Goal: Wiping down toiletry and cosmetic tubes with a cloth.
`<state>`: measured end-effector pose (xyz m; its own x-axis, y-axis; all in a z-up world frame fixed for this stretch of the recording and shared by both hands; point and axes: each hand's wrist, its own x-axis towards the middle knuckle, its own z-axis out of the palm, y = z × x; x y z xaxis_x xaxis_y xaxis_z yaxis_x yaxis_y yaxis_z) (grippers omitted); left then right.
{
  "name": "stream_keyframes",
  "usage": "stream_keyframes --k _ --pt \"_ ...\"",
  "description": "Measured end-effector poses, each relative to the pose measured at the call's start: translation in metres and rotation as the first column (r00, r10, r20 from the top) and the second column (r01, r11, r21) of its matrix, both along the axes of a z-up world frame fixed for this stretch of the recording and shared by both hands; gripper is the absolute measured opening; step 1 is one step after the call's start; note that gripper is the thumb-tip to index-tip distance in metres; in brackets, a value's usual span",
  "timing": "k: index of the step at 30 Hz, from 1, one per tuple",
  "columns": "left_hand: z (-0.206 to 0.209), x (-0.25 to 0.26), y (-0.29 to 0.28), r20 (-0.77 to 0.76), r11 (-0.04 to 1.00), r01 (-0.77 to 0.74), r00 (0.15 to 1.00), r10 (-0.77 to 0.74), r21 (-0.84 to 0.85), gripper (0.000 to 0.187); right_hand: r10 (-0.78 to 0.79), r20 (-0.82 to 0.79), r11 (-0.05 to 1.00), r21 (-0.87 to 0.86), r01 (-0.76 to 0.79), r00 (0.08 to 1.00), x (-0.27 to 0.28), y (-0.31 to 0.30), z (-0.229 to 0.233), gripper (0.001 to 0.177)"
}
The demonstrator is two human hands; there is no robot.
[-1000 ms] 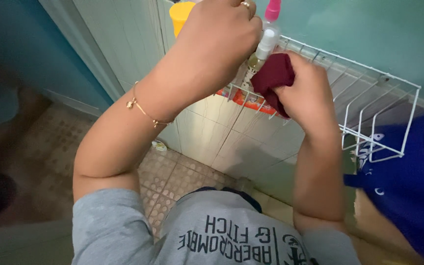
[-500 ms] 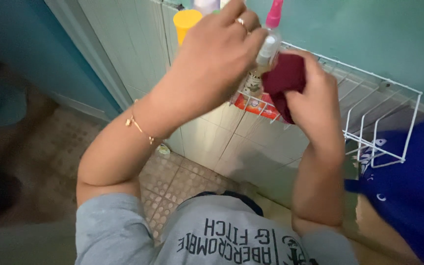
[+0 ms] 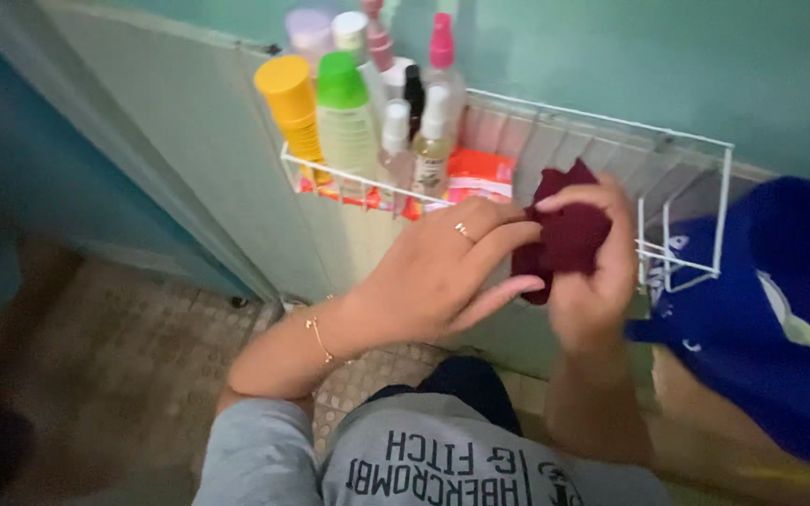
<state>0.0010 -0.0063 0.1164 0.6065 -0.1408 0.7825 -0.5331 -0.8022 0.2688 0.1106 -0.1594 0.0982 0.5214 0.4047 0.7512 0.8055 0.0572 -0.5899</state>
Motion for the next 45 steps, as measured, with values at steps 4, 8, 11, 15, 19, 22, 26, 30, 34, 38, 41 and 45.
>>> stream_keyframes --k 4,8,11,15,19,22,26,30,34,38,41,45 --pt "-0.014 0.026 -0.015 -0.071 0.986 0.118 0.989 -0.127 -0.115 0.044 0.127 -0.191 0.992 0.025 -0.125 0.973 -0.009 -0.031 0.006 0.039" --pt "-0.025 0.052 -0.038 -0.083 0.947 0.233 0.963 -0.257 -0.22 0.04 -0.021 -0.109 0.999 -0.041 0.017 0.994 -0.015 -0.062 0.005 0.042" --pt "-0.022 0.074 -0.059 -0.067 0.909 0.334 0.931 -0.36 -0.249 0.039 -0.219 -0.032 0.965 -0.154 0.212 0.975 -0.013 -0.09 0.003 0.032" --pt "-0.006 0.103 -0.088 -0.072 0.815 0.493 0.841 -0.536 -0.304 0.032 -0.433 0.005 0.883 -0.201 0.425 0.901 -0.009 -0.122 0.023 0.024" --pt "0.013 0.137 -0.12 -0.121 0.771 0.555 0.782 -0.611 -0.312 0.024 -0.527 0.028 0.838 -0.148 0.525 0.849 0.015 -0.166 0.037 0.033" --pt "0.023 0.169 -0.148 -0.083 0.766 0.59 0.776 -0.625 -0.253 0.026 -0.663 0.104 0.726 -0.147 0.671 0.741 0.028 -0.192 0.061 0.043" --pt "0.032 0.202 -0.188 -0.152 0.828 0.542 0.815 -0.559 -0.14 0.032 -0.651 0.019 0.756 -0.073 0.65 0.759 0.064 -0.243 0.055 0.043" --pt "0.035 0.23 -0.223 -0.224 0.885 0.465 0.86 -0.458 -0.024 0.037 -0.763 0.046 0.626 -0.203 0.753 0.645 0.113 -0.291 0.041 0.035" --pt "0.025 0.25 -0.251 -0.202 0.908 0.416 0.893 -0.402 0.035 0.042 -0.82 0.229 0.475 -0.239 0.847 0.524 0.148 -0.308 0.055 0.041" --pt "0.026 0.251 -0.264 -0.213 0.904 0.423 0.89 -0.403 0.056 0.043 -0.811 0.325 0.265 -0.536 0.801 0.486 0.178 -0.344 0.042 0.065" --pt "0.031 0.248 -0.269 -0.225 0.911 0.411 0.891 -0.395 0.029 0.041 -0.788 0.314 0.282 -0.581 0.764 0.53 0.183 -0.363 0.032 0.043" --pt "0.028 0.245 -0.272 -0.156 0.915 0.404 0.904 -0.399 0.0 0.042 -0.778 0.347 0.307 -0.518 0.799 0.524 0.165 -0.364 0.035 0.024"
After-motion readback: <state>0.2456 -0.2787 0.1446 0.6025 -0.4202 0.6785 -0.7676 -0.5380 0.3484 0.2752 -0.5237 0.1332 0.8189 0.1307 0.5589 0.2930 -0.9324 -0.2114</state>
